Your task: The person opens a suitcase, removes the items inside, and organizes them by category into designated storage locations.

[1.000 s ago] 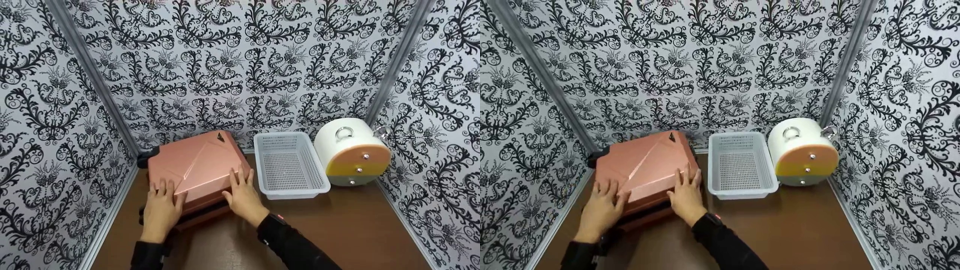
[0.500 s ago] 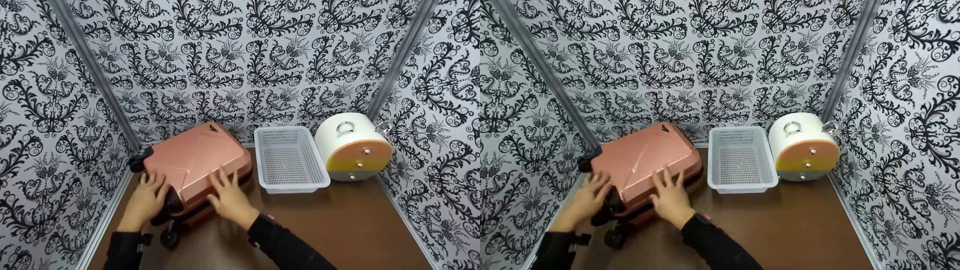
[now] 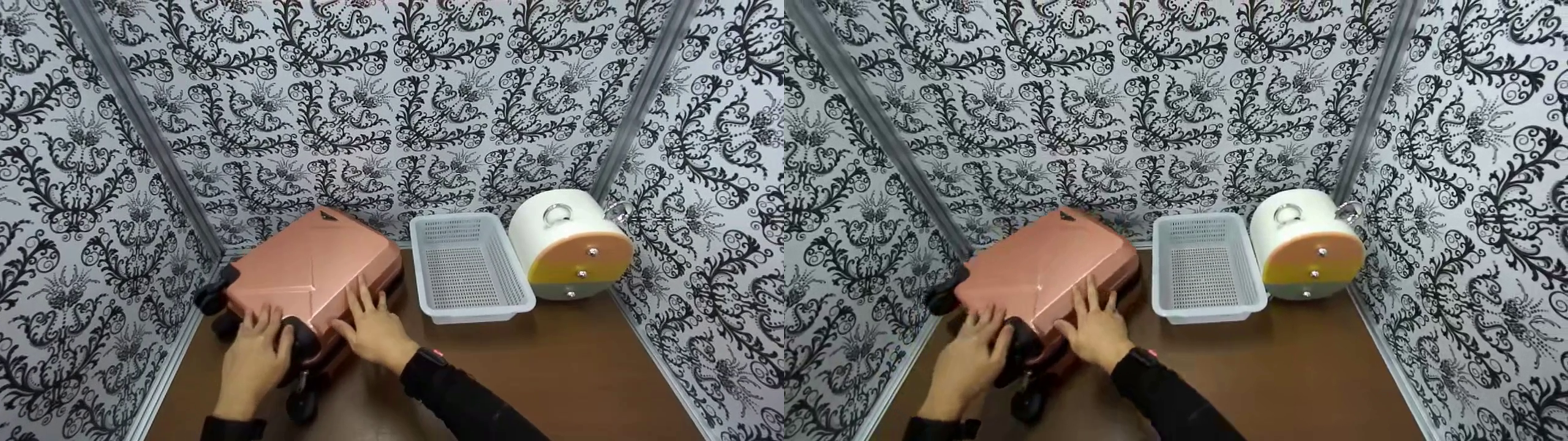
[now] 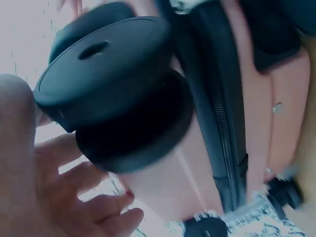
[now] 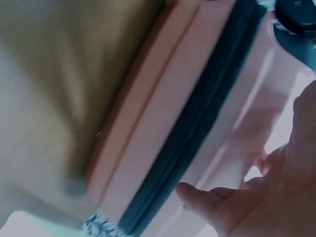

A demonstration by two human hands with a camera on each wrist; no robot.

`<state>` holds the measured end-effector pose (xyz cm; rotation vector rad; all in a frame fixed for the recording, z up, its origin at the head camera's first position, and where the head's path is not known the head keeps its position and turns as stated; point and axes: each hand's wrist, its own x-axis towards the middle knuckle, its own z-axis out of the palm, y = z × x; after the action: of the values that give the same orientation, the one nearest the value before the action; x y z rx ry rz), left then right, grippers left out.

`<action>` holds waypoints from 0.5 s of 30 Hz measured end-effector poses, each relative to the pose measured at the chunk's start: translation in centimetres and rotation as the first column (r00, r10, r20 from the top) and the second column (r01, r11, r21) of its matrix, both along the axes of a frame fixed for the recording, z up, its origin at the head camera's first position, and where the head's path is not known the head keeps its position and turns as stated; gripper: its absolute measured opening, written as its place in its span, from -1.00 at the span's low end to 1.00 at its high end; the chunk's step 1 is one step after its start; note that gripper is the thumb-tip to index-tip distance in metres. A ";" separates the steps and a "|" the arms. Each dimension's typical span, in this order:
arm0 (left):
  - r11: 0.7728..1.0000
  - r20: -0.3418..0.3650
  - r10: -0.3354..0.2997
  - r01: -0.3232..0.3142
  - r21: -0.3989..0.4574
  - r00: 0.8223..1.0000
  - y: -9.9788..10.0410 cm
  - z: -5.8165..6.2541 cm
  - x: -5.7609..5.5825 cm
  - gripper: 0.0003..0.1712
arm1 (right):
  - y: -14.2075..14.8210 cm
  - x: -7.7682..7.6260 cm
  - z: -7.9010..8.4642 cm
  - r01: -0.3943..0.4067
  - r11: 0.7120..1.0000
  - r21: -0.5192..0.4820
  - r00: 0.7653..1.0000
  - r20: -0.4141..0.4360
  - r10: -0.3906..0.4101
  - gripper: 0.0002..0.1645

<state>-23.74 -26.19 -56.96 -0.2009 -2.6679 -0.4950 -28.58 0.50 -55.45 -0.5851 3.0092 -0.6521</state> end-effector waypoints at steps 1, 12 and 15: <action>1.000 -0.035 0.002 -0.003 -0.024 0.999 0.7 0.0 0.4 -0.28 | 0.1 -0.4 0.0 0.017 1.000 -0.009 1.000 0.000 -0.017 0.04; 0.939 -0.116 0.152 -0.107 0.328 0.982 -3.7 2.6 -1.0 -0.39 | -2.7 2.3 2.4 0.003 0.995 -0.095 0.999 -0.040 -0.007 -0.13; 0.921 0.077 0.160 -0.177 0.347 0.984 -6.0 1.7 -3.2 -0.25 | -3.3 3.9 2.4 -0.060 0.998 -0.024 0.997 -0.047 0.058 -0.11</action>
<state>-26.98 -32.23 -55.28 0.1487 -2.5543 -0.9167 -24.73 -2.80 -53.02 -0.6971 3.0174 -0.6833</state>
